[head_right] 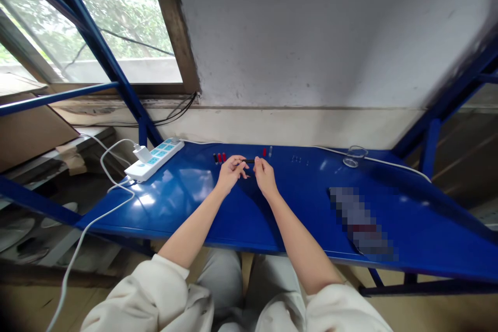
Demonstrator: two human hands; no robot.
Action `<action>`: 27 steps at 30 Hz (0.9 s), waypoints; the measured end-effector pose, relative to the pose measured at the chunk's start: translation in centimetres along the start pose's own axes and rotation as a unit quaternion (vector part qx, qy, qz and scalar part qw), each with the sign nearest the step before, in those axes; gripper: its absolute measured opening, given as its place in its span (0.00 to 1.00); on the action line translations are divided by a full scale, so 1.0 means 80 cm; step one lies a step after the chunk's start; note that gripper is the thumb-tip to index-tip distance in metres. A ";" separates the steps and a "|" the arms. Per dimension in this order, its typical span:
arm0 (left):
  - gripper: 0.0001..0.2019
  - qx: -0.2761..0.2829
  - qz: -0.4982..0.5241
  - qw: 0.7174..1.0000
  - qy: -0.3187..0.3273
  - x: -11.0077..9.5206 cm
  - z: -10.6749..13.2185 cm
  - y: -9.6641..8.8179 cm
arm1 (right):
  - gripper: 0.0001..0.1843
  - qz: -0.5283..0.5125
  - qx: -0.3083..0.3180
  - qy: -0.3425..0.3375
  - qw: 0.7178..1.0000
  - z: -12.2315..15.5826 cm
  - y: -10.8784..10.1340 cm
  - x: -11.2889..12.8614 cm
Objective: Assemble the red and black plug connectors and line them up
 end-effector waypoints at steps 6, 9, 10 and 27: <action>0.11 0.022 -0.033 0.999 0.022 0.002 0.002 0.006 | 0.23 0.032 -0.018 -0.026 0.999 0.004 -0.001 0.005; 0.12 0.007 -0.069 0.997 0.034 -0.001 0.005 0.005 | 0.22 0.036 -0.005 -0.029 0.999 0.006 0.002 0.007; 0.12 0.000 -0.084 0.996 0.035 -0.002 0.007 0.004 | 0.22 0.038 -0.001 -0.030 0.999 0.006 0.002 0.008; 0.23 -0.059 -0.056 0.996 -0.049 0.004 0.005 -0.008 | 0.21 0.030 0.072 -0.031 0.996 0.008 0.011 0.015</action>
Point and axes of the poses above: each hand's wrist, its own z-axis away from the middle knuckle, its own y-axis out of the palm, x = y × z, the point moved 5 cm from there along -z, towards the middle knuckle, and after that the axes turned 1 degree about x, right-handed, at the moved point
